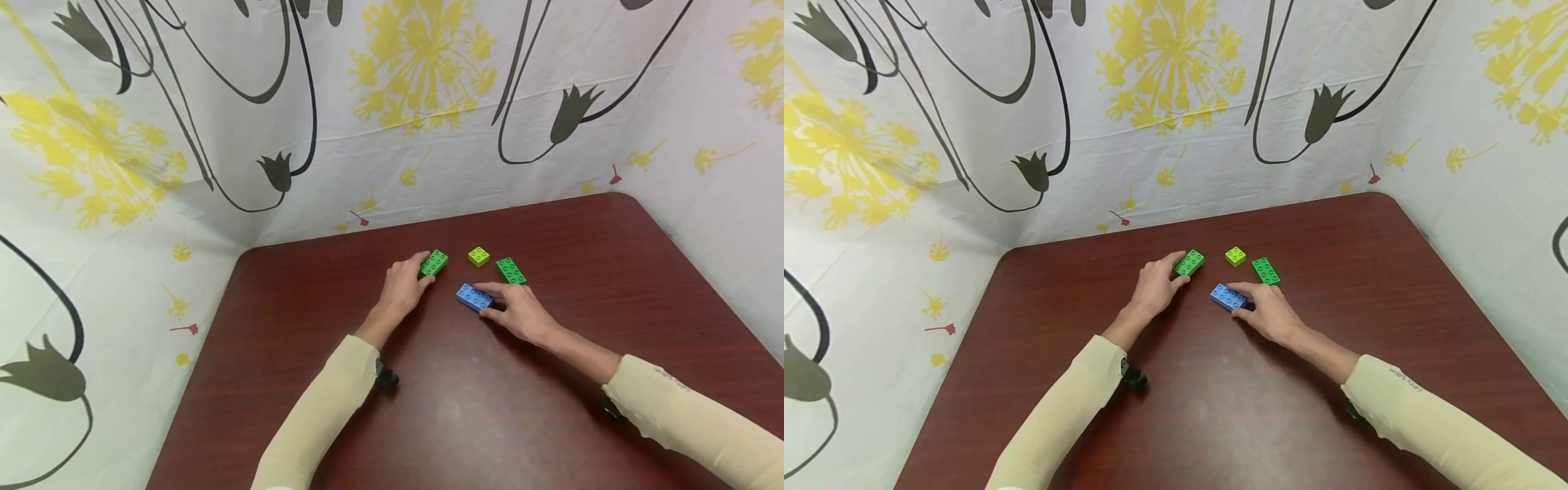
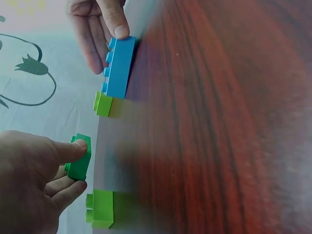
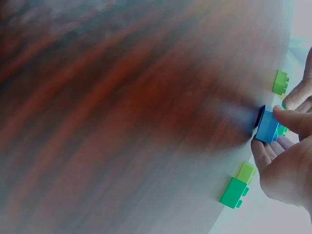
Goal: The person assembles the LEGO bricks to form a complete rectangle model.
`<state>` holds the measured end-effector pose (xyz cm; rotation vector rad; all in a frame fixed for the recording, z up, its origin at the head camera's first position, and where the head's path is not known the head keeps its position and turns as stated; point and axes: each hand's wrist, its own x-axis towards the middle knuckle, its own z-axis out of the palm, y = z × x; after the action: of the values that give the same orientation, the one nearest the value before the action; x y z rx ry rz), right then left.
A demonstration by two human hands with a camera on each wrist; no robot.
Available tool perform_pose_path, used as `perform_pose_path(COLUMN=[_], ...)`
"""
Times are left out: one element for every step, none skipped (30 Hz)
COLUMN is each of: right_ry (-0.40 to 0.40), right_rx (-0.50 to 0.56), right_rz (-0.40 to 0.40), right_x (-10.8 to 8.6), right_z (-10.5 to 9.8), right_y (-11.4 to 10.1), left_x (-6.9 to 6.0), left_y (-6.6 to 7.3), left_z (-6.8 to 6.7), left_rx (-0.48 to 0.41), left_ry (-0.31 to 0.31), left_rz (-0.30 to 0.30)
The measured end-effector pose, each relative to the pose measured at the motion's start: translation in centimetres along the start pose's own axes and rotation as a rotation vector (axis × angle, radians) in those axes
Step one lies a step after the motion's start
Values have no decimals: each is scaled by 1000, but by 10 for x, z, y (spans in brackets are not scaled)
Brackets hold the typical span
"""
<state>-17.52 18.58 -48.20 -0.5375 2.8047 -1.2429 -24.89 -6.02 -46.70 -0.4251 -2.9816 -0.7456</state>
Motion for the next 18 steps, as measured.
perform_pose_path(right_ry=[1, 2, 3, 4, 5, 6, 8, 8, 9, 9, 8, 8, 8, 7, 7, 8, 9, 10], right_rx=[1, 5, 6, 7, 8, 9, 10, 11, 12, 15, 18, 20, 23, 27, 32, 34, 36, 38], right_rz=[0, -2, -2, -2, -2, -4, -3, -4, -4, -3, -2, 0, 2, 2, 3, 4, 5, 4], right_x=[0, 0, 0, 0, -1, -1, -1, -1, -1, -2, -2, -2, -3, -3, -4, -4, -5, -5], right_z=[0, -1, -1, -1, -2, -2, -2, -2, -2, -2, -2, -3, -3, -3, -4, -4, -5, -5], right_y=[0, 0, 1, 1, 1, 1, 1, 1, 1, 1, 1, 1, 1, 1, 1, 0, 0, 0], left_x=[-2, -4, -5, -7, -9, -11, -13, -15, -17, -20, -22, -25, -28, -30, -33, -36, -38, -41], left_y=[0, 0, 0, -1, -1, -1, -1, -2, -2, -3, -4, -4, -5, -6, -7, -7, -8, -8], left_z=[-1, -2, -3, -4, -5, -7, -8, -9, -10, -11, -12, -13, -14, -15, -16, -17, -18, -19], left_rx=[-2, -4, -3, -4, -3, 0, 2, 3, 4, 1, -1, -8, -12, -16, -18, -20, -20, -17], left_ry=[-3, -6, -8, -10, -10, -10, -10, -9, -9, -9, -10, -14, -19, -23, -28, -33, -38, -41], left_rz=[2, 5, 9, 14, 20, 26, 33, 39, 45, 52, 59, 64, 69, 75, 82, 88, 94, 100])
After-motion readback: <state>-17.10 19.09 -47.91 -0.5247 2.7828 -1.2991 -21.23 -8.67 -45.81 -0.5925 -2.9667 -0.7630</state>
